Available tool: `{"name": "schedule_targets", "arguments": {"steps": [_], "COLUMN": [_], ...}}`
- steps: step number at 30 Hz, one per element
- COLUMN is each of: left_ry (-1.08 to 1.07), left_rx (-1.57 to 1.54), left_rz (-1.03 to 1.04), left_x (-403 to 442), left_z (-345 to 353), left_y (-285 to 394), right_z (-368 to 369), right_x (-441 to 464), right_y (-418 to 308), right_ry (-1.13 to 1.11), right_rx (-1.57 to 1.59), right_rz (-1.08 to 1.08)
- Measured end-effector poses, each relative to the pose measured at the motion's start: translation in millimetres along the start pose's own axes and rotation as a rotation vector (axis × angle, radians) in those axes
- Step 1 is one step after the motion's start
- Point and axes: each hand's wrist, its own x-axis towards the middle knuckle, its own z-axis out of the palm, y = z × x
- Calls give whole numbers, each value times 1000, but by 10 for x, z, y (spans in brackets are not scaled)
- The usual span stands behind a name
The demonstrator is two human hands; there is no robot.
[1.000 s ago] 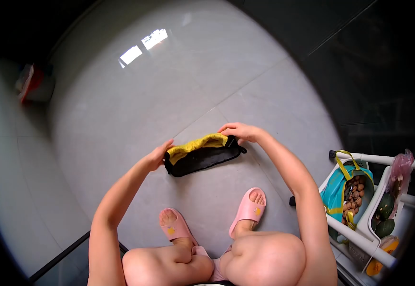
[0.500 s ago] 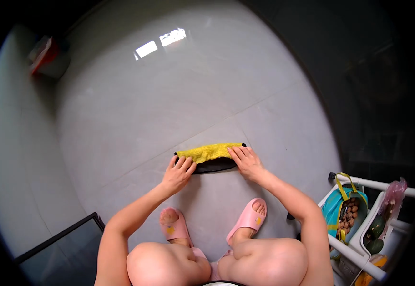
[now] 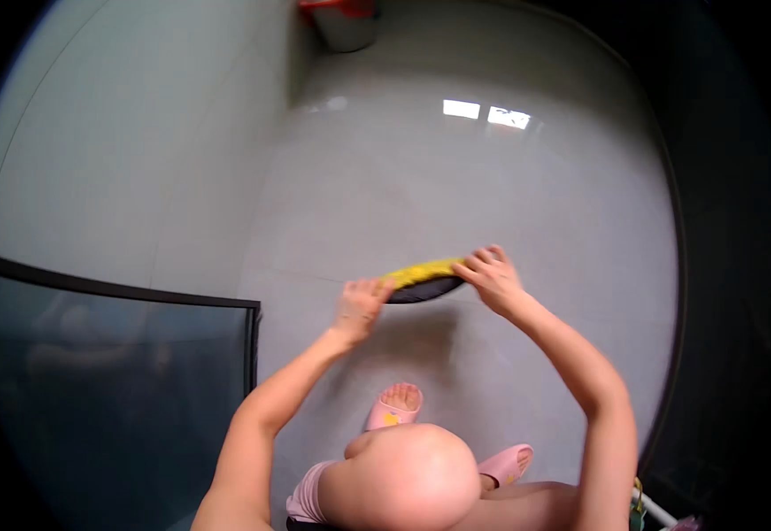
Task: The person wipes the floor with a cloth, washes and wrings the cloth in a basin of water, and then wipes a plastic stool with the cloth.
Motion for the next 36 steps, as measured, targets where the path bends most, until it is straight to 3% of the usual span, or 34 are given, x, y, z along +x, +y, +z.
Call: {"name": "schedule_targets", "arguments": {"steps": [5,6,7,9,12,15,18,21,25,31,34,36], "left_ry": [-171,-259,-352,-571,-637,-703,-705,-713,-836,-845,-816,-748], "left_rx": [148,151,149,78,66,-37,-195,-335,-379,-491,-477,-493], "left_rz": [-410,-478,-548,-566,-606,-531,-394,-198,106,570,713,737], "left_x": [-729,-888,-1076,-1541,-1498,-1339,-921,-372,294,295,287,217], "left_z": [-281,-251,-217,-108,-69,26,191,465,590,999,1186,1320], "left_y": [-1214,-1330,-1361,-1307,-1188,-1100,-689,141,1424,3336,3930,3880], "right_z": [1084,1239,1474,1726,1611,1772,1548,1419,1033,258,32,51], "right_x": [2070,2291,2375,2313,1939,1681,1377,535,-1246,-3712,-4239,-4254], "right_y": [-1010,-1272,-1568,-2042,-1842,-1539,-979,-282,298,-56,-368,-590], "right_ry": [277,131,244,212,327,277,305,306,211,-142,-241,-214], "right_rx": [320,301,350,308,468,493,483,448,253,-47,-208,-251], "right_rz": [-38,-20,-17,-159,-136,-196,-103,-28,301,791,992,1118]}}
